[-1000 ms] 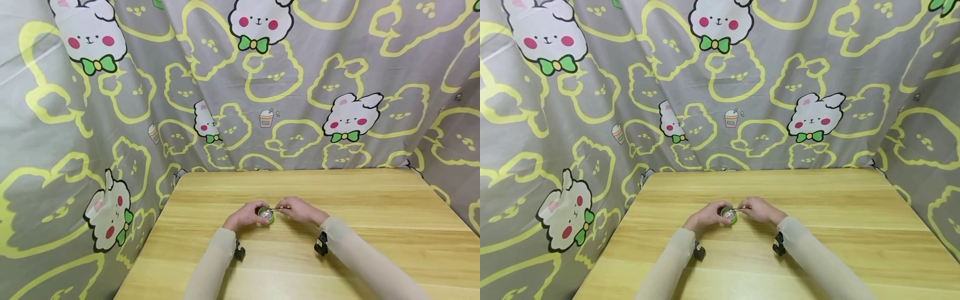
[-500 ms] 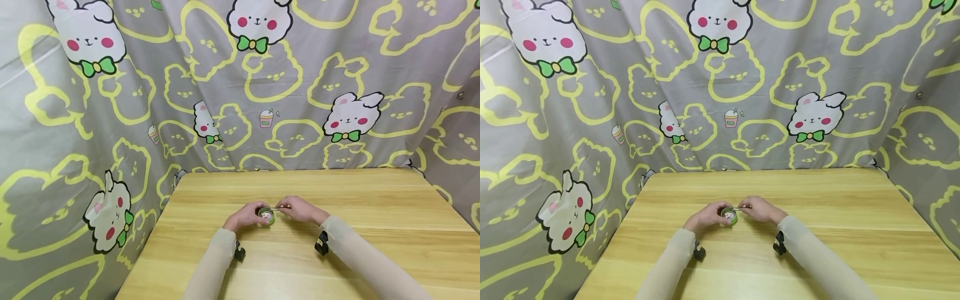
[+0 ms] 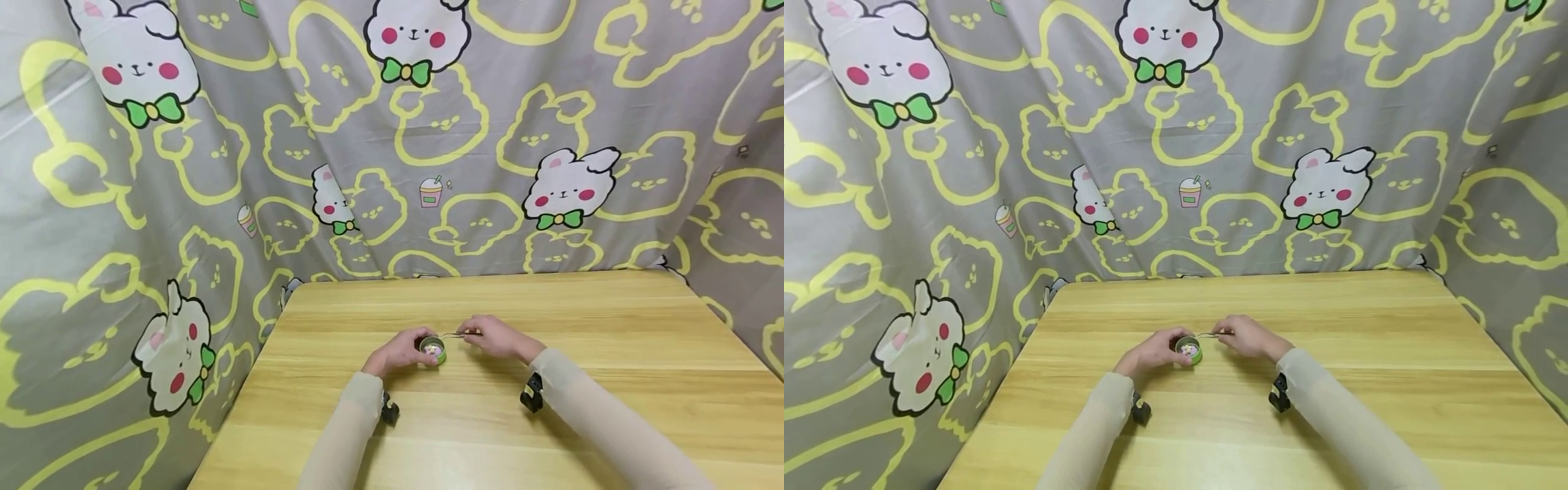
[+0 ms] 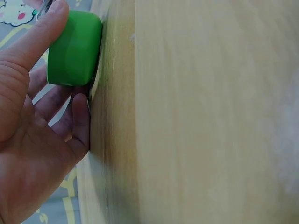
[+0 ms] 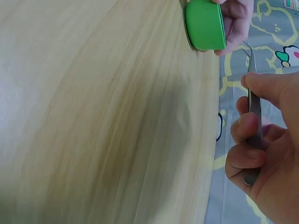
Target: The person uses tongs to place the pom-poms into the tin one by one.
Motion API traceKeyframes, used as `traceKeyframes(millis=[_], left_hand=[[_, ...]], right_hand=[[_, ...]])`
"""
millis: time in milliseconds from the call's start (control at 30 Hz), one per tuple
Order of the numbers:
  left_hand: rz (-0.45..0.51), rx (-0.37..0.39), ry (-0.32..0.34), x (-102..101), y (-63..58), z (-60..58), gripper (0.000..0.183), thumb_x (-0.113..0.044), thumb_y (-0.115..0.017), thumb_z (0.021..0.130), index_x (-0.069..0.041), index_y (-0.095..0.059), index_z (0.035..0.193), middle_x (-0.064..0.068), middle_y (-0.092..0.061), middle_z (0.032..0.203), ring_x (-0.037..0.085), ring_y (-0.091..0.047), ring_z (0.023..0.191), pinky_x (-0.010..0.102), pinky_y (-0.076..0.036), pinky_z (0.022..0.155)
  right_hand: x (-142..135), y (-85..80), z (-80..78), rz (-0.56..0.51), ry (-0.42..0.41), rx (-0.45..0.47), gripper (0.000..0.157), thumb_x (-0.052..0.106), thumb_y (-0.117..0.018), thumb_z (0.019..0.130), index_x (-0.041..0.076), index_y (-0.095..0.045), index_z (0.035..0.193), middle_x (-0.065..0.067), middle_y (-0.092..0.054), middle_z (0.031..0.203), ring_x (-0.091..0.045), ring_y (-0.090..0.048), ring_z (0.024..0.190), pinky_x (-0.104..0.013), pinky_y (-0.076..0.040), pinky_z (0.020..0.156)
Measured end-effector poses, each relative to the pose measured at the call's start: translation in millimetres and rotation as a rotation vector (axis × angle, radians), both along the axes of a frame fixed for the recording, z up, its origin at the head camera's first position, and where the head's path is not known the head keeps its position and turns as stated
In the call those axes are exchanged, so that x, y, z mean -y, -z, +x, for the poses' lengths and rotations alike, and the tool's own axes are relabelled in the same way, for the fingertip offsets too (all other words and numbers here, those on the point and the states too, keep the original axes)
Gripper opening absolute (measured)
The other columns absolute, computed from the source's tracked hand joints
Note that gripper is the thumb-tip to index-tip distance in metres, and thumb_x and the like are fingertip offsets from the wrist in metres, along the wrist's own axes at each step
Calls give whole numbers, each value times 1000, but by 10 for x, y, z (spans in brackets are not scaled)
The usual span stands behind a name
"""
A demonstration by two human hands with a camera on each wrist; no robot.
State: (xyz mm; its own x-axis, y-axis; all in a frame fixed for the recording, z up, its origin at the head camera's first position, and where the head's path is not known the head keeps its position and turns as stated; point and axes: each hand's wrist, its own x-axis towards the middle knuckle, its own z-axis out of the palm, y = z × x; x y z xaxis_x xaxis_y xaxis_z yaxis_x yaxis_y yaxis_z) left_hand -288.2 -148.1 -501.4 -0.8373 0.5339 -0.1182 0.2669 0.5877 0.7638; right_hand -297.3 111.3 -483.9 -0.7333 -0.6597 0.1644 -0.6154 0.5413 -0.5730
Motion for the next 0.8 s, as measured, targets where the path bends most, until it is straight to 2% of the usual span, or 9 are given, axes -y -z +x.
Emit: traceKeyframes(millis=[300, 800], left_hand=[[1, 17, -10, 23, 9, -1, 49, -24, -78, 80, -18, -57, 124, -6, -59, 109, 9, -54, 98, 28, -42, 87], [27, 25, 2, 12, 17, -4, 50, -24, -78, 80, -16, -57, 124, -7, -59, 108, 10, -54, 99, 28, -42, 88]], right_hand=[[-143, -27, 1, 13, 47, 17, 19, 11, -58, 94, 6, -67, 110, 4, -56, 85, -10, -49, 74, -30, -42, 65], [-386, 96, -6, -18, 39, -69, 14, 8, -61, 91, 5, -69, 103, 6, -57, 81, -9, -46, 69, -28, -40, 62]])
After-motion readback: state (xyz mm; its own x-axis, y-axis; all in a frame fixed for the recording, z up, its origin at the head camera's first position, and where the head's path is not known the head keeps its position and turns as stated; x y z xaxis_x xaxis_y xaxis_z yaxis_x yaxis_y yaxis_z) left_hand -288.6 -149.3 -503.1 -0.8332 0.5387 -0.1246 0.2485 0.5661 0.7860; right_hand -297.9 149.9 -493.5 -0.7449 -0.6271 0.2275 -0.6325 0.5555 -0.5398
